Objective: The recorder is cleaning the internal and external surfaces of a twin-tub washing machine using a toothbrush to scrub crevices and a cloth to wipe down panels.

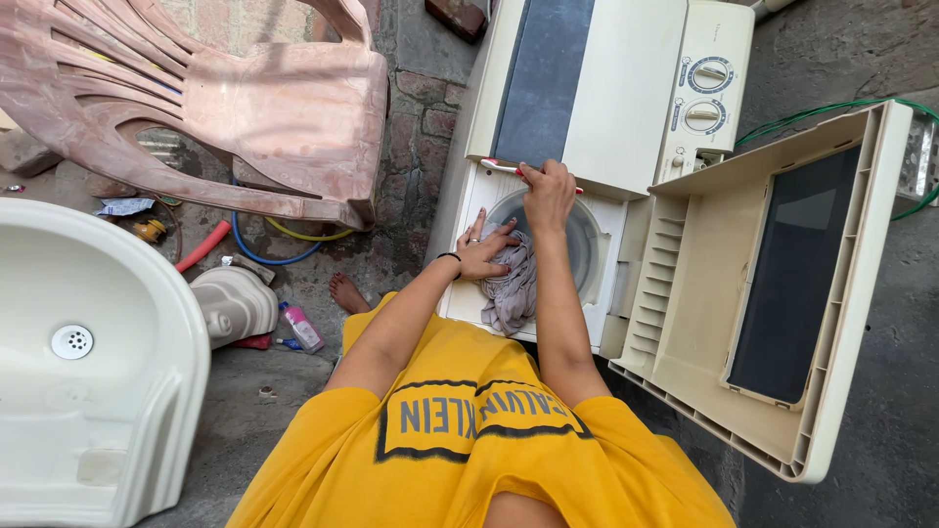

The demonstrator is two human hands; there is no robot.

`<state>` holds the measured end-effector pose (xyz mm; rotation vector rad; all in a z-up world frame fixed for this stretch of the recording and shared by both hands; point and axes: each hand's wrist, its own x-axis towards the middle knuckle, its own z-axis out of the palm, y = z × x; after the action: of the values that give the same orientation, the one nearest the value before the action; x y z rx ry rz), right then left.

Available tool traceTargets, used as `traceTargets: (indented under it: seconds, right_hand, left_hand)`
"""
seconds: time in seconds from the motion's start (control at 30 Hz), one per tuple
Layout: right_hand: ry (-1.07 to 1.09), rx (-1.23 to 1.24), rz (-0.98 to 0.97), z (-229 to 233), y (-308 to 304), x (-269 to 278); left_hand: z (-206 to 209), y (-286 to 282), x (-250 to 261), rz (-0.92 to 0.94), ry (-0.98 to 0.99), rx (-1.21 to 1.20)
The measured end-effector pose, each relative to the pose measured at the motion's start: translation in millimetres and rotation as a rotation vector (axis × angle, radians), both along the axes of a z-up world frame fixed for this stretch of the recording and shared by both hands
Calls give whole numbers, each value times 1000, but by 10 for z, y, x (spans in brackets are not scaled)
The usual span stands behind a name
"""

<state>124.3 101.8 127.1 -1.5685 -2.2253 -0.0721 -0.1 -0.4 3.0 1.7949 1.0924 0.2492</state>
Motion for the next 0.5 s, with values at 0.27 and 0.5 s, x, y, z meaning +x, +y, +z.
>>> traceTargets:
  seconds: [0.27,0.5]
  right_hand:
    - [-6,68,-81,12,-8,-62]
    - [68,62,-136,86,-145,-91]
  left_hand:
    - [-31,19,-15,10,-12,16]
    - [19,21,-21,-16,1,-2]
